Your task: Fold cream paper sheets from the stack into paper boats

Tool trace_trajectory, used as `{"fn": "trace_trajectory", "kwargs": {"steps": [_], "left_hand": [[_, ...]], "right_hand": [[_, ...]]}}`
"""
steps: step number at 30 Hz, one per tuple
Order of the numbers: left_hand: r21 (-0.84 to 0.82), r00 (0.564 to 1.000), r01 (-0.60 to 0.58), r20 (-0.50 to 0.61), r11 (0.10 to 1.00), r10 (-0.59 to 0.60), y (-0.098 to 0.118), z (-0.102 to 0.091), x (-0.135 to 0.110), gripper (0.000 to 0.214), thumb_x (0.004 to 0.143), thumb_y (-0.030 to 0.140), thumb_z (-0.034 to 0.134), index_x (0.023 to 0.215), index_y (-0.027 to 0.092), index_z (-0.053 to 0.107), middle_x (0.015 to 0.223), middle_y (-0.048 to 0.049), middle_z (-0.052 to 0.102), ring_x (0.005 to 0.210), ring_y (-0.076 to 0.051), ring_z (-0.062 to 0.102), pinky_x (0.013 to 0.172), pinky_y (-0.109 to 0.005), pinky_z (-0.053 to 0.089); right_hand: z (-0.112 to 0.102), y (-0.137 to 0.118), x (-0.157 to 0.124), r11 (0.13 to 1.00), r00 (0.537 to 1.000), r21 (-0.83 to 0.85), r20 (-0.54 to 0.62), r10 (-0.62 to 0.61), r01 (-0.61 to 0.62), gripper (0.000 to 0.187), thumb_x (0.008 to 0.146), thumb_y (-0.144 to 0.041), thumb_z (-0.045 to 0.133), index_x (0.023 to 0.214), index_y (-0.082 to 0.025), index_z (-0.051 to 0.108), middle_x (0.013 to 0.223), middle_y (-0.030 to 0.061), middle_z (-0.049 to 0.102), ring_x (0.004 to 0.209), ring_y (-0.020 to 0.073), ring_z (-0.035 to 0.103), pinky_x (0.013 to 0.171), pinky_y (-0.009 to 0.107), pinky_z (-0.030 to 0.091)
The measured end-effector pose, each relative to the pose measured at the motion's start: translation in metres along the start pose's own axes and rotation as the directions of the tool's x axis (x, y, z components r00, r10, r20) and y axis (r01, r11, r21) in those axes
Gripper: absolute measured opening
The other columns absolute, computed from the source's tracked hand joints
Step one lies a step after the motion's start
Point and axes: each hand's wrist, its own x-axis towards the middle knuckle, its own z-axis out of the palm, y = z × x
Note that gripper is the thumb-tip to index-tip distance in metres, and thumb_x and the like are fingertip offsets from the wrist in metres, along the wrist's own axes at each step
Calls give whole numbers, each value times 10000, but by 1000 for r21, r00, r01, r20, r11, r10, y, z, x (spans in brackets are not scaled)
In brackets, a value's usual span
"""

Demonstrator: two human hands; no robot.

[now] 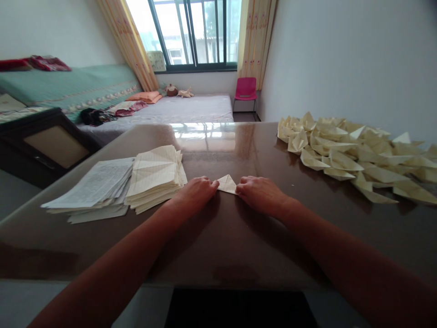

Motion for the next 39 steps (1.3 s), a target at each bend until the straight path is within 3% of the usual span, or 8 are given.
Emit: {"fn": "trace_trajectory", "kwargs": {"steps": [7,13,19,24,29,36,39], "left_hand": [[117,995,-69,76,991,61,12,-3,-2,216,848,7,456,997,77,595,914,-139,677,842,-237,653,660,-304,480],[222,996,-67,73,973,52,20,3,-1,264,827,-21,461,1044,32,601,938,-189,671,811,-245,661,618,-299,477],[170,996,-66,66,983,56,10,1,1,211,837,3,485,983,72,619,882,-143,686,799,-242,666,601,-298,471],[97,999,-37,-7,995,37,-4,1,2,132,876,102,524,956,152,616,843,-80,696,846,-215,663,659,-279,459],[211,995,-83,-34,974,92,8,9,6,163,866,40,459,912,92,607,814,-141,690,782,-246,660,626,-317,454],[183,997,-73,-6,980,75,9,6,4,169,859,53,481,939,107,620,834,-126,704,784,-237,670,616,-293,455],[106,997,-27,-66,994,34,0,4,2,187,884,114,489,984,156,640,851,-93,710,840,-230,664,632,-278,446]], "right_hand": [[-3,-6,-1,1000,999,-23,42,-15,16,248,943,-213,438,1031,-186,668,1031,110,640,927,216,596,712,285,429],[1,-17,-7,995,997,-83,-50,-54,50,239,921,-156,454,1053,-125,651,1100,155,621,1029,262,538,719,331,429],[3,-26,0,991,992,-100,-74,-100,92,229,913,-120,446,1013,-92,650,884,150,679,855,244,602,710,343,399],[5,-27,4,990,988,-111,-126,-95,81,234,904,-92,432,1007,-85,642,829,141,690,779,228,633,693,339,388],[11,-39,3,976,980,-177,-125,-154,131,324,887,-24,383,1154,-17,567,875,198,687,828,238,633,718,354,397],[12,-43,4,993,988,-113,-152,-3,-15,271,898,-78,404,1079,-63,605,908,175,688,835,247,626,719,363,395],[9,-32,4,995,986,-76,-159,51,-64,285,928,-129,385,1122,-109,594,1004,165,688,947,248,603,772,367,380]]}}
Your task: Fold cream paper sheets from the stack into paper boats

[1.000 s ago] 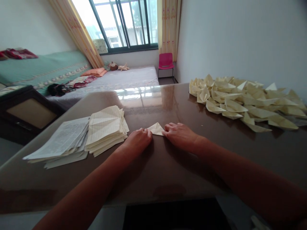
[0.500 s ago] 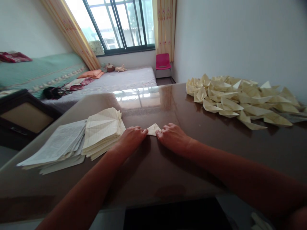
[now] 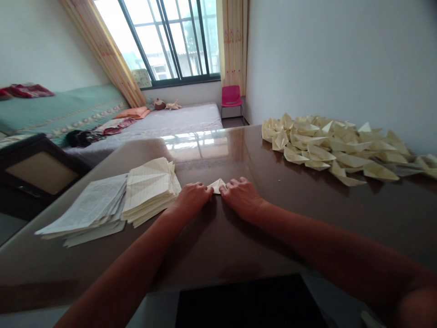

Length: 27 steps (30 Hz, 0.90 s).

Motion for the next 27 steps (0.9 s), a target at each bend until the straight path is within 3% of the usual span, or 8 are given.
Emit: {"fn": "trace_trajectory", "kwargs": {"steps": [5,12,18,21,23,25,27], "left_hand": [[-167,987,130,-69,977,-143,-12,6,-2,273,945,325,431,1120,267,633,900,-48,711,842,-201,657,625,-256,420],[-221,968,90,-209,971,-137,-15,14,1,271,951,270,417,1106,228,636,917,-55,695,906,-206,620,686,-277,449],[-142,939,-95,-341,985,42,-12,5,-5,366,941,145,412,1301,146,479,1083,-108,664,1053,-226,577,885,-358,460],[-144,908,-175,-407,974,103,-5,0,-8,385,960,151,381,1340,172,441,1130,-100,654,1122,-226,548,945,-383,441],[-230,872,-144,-490,963,13,-1,0,-6,375,974,189,377,1344,198,440,1180,-89,636,1185,-213,512,994,-376,421],[-387,827,-41,-531,921,-186,2,5,-1,383,968,263,420,1347,206,436,1264,-96,583,1212,-211,494,1023,-373,413],[-566,818,32,-459,823,-348,5,11,5,422,946,339,466,1340,192,440,1324,-118,521,1118,-208,561,983,-371,456]], "right_hand": [[-4,27,5,997,998,58,22,56,-57,312,929,-182,422,1214,-185,547,1048,114,699,1021,235,584,823,354,348],[-7,41,4,984,994,139,53,100,-107,244,881,-223,493,1081,-235,632,924,67,698,910,210,616,769,302,359],[-8,48,0,919,991,394,-108,75,-27,357,894,-481,517,1121,-241,652,1081,53,637,905,169,595,725,254,385],[-6,45,2,857,996,511,-92,-15,60,306,897,-426,535,1041,-202,684,971,41,630,747,116,573,705,234,392],[-3,42,4,821,995,564,-82,-47,86,239,911,-318,511,904,-167,697,836,23,609,684,99,543,687,220,390],[1,40,7,813,994,580,-107,8,56,221,903,-233,487,857,-147,685,776,13,578,656,96,521,670,214,389],[7,38,9,811,982,585,-158,108,5,200,872,-189,500,959,-136,672,790,14,567,634,96,505,647,216,390]]}}
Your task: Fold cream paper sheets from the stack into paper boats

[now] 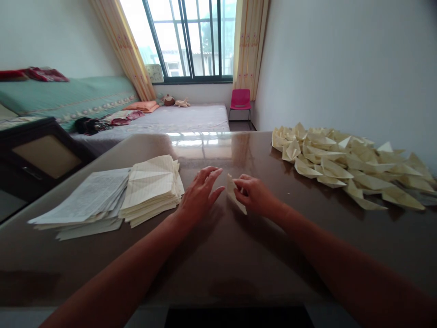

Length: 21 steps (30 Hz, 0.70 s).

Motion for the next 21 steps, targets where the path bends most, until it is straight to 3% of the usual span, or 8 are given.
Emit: {"fn": "trace_trajectory", "kwargs": {"steps": [2,5,11,14,17,21], "left_hand": [[-169,991,109,99,980,-93,0,8,0,426,944,361,453,1333,187,446,1314,-121,522,954,-177,632,890,-345,511],[-390,968,205,218,898,-126,4,18,-3,461,952,377,421,1373,190,406,1281,-118,568,950,-183,654,870,-328,515],[-660,941,331,287,674,-180,5,31,-5,549,938,403,452,1430,195,329,1314,-128,564,1066,-226,632,911,-342,499],[-750,934,355,308,559,-181,3,34,-4,562,936,400,453,1433,173,320,1271,-129,586,995,-218,655,866,-347,522],[-751,927,373,333,546,-175,1,34,-3,580,943,390,446,1453,166,285,1227,-118,611,946,-202,661,873,-358,520],[-759,939,327,330,563,-101,0,28,-1,580,949,385,447,1470,201,269,1262,-94,599,1047,-204,632,962,-358,473]], "right_hand": [[7,2,1,999,997,44,-81,17,-14,316,829,-163,536,1133,-135,618,823,14,575,629,98,506,633,220,396],[15,5,3,982,994,189,-112,19,3,477,792,-152,569,1267,-142,531,787,-7,583,601,96,509,618,224,412],[20,9,5,903,999,429,-27,25,-11,572,804,-192,584,1355,-127,443,726,-34,559,598,93,503,615,232,435],[22,14,6,846,999,533,51,4,-31,600,818,-231,593,1384,-149,414,747,-29,561,635,100,515,629,237,445],[25,20,7,792,995,606,102,5,-66,587,804,-288,638,1346,-154,455,774,-18,557,662,106,518,635,244,451],[22,26,8,701,984,701,180,3,-130,599,775,-347,689,1305,-158,483,810,-14,535,656,97,500,604,238,440]]}}
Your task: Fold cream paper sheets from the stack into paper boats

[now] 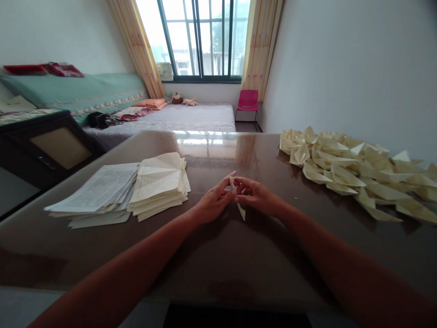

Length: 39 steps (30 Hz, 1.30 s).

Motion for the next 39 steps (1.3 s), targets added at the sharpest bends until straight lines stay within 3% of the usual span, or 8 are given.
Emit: {"fn": "trace_trajectory", "kwargs": {"steps": [7,10,14,21,26,31,34,39], "left_hand": [[127,999,-53,13,990,51,1,-4,-1,542,959,332,416,1470,219,281,1252,-90,604,1052,-198,626,970,-368,469],[293,993,-82,-61,953,104,0,3,-2,510,933,257,421,1436,227,339,1372,-111,489,1051,-191,607,952,-359,481],[401,980,-17,-176,916,96,-3,16,-2,525,877,222,467,1392,236,369,1394,-117,388,963,-172,618,831,-326,535],[422,960,77,-277,903,47,-7,16,8,521,815,160,486,1333,153,432,1128,-95,487,825,-150,577,807,-323,519],[523,965,-28,-209,852,160,-6,13,7,400,806,121,459,1193,181,538,981,-52,535,904,-176,546,859,-319,474],[553,972,77,-229,829,62,-7,8,7,275,820,196,488,1094,209,490,904,-13,572,776,-164,556,725,-307,466],[640,982,130,-187,757,-11,-6,2,7,215,760,164,525,965,227,501,860,7,581,758,-170,557,693,-307,451],[784,994,-53,-17,619,107,-4,-5,1,245,729,103,513,939,227,536,1005,-31,578,964,-208,534,782,-318,462]], "right_hand": [[-11,-5,-4,999,993,26,115,26,-30,543,848,-364,595,1344,-189,457,857,3,546,676,102,534,606,244,455],[-5,-4,-4,980,999,-197,-28,-28,22,630,826,-275,586,1411,-196,364,901,10,560,635,91,535,605,245,464],[9,-1,-4,861,972,-505,-167,-163,58,728,781,-186,596,1445,-174,298,842,0,575,607,102,521,609,248,446],[12,-2,-4,790,944,-607,-209,-257,81,674,794,-149,539,1429,-195,319,767,-24,583,603,115,513,636,247,420],[8,-3,-2,758,947,-652,-235,-217,12,525,783,-186,559,1300,-158,470,795,3,596,655,135,528,672,268,423],[1,3,-2,739,954,-674,-202,-220,28,444,811,-175,522,1252,-175,465,809,1,583,682,137,521,671,259,403],[-5,7,-3,704,978,-710,-158,-137,-16,491,769,-165,564,1243,-205,442,816,-18,581,675,128,520,628,237,370],[-12,8,-6,643,996,-766,-57,-65,-2,510,744,-181,612,1226,-229,455,863,-21,604,709,124,533,596,220,337]]}}
